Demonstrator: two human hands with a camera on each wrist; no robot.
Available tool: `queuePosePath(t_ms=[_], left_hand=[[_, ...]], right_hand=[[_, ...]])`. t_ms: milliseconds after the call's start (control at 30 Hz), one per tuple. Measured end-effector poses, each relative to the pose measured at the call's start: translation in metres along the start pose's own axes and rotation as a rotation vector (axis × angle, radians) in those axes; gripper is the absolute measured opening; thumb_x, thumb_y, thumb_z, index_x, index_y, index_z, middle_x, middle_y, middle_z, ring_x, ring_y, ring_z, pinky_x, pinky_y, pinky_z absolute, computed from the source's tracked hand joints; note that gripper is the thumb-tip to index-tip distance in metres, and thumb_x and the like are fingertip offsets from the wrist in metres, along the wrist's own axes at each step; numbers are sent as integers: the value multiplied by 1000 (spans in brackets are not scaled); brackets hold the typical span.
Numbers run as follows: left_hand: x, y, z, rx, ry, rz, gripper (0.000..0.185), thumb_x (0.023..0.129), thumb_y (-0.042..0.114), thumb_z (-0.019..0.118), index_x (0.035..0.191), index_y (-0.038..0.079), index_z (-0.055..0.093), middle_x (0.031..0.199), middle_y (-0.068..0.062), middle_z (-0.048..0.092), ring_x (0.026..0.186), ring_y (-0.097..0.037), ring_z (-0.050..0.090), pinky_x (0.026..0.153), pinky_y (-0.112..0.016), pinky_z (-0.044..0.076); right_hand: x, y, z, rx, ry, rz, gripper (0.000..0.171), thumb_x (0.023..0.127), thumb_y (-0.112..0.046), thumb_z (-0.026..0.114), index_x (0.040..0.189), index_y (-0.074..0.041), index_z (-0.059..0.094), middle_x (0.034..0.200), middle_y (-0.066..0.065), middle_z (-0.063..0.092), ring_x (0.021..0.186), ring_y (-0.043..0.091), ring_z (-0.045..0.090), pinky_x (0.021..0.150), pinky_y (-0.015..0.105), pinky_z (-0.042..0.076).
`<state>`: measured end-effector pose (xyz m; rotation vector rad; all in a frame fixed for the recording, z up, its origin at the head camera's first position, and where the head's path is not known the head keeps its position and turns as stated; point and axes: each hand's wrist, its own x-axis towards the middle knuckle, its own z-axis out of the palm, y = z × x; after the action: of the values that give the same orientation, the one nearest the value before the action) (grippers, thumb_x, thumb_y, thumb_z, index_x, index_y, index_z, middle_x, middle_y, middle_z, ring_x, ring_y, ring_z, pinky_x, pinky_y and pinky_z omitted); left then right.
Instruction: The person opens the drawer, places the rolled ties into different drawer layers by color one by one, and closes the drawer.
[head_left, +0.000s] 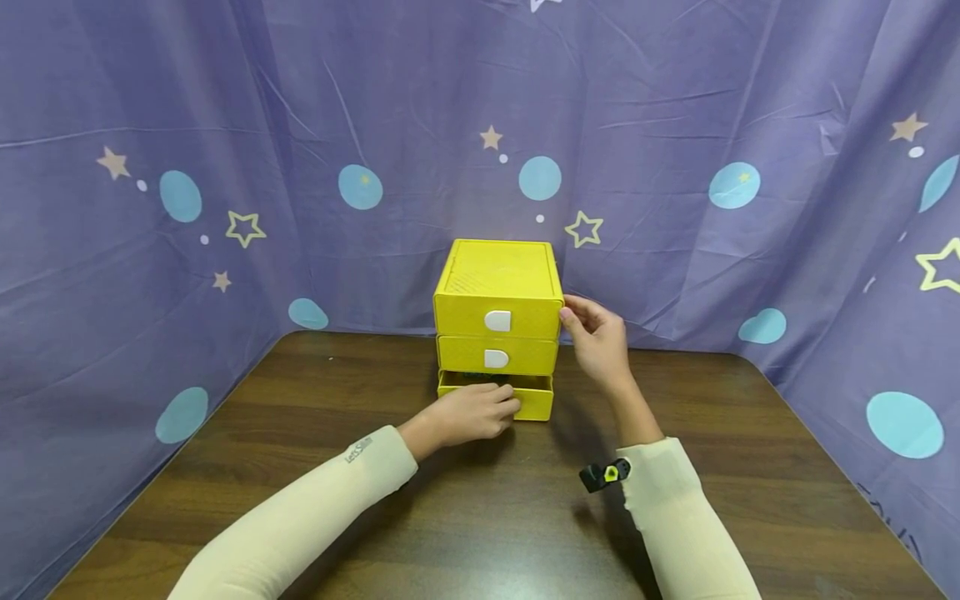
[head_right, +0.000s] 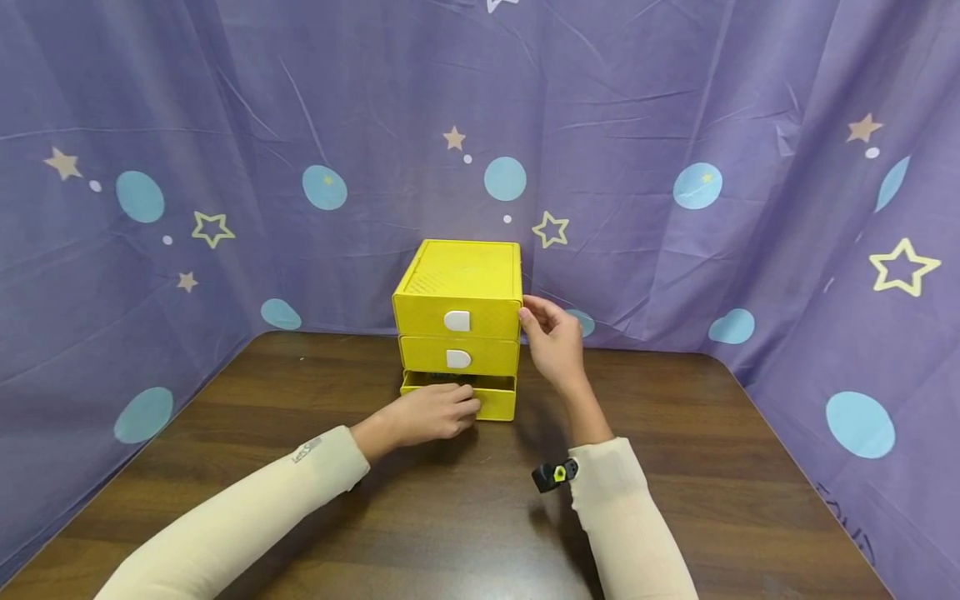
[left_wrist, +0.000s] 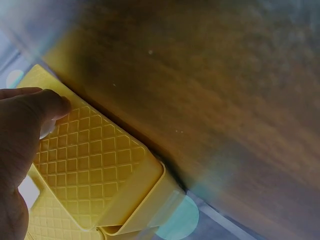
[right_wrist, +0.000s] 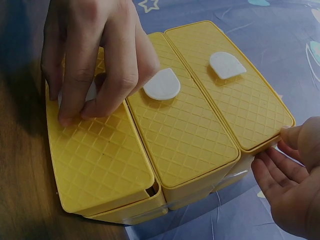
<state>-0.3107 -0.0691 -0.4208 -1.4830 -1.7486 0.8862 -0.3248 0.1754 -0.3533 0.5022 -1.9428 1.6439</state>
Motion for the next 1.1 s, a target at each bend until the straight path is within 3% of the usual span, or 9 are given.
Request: queuePosePath(t_ms=[433, 667, 933, 1100], left_hand=[[2, -4, 3, -22, -14, -22, 14, 100, 16, 66, 101, 23, 78, 107, 1, 56, 98, -19, 49, 79, -25, 48], [3, -6, 3, -28, -28, -26, 14, 100, 16, 66, 101, 24, 77, 107, 1, 55, 99, -19, 49, 81, -26, 48], [4, -8, 6, -49, -24, -35, 11, 99, 17, 67, 101, 22, 77, 107, 0, 56, 99, -20, 50, 83, -27, 49], [5, -8, 7, -60, -38, -46, 12, 99, 16, 68, 104, 22, 77, 108, 0, 57, 100, -20, 49, 84, -27, 49]], right_hand=[[1, 2, 1, -2, -1, -6, 29, 101, -12, 67, 125, 4, 71, 116, 20, 73, 94, 9, 68, 84, 16, 56], [-8, -36, 2, -33, -17, 19, 28, 101, -1, 63, 124, 14, 66, 116, 28, 70, 96, 24, 68, 82, 14, 54], [-8, -37, 1, -22, -17, 14, 28, 100, 0, 63, 124, 14, 66, 115, 29, 71, 96, 30, 68, 80, 13, 54], [-8, -38, 0, -24, -15, 16, 28, 100, 0, 63, 124, 14, 66, 115, 29, 70, 95, 24, 68, 80, 13, 54]])
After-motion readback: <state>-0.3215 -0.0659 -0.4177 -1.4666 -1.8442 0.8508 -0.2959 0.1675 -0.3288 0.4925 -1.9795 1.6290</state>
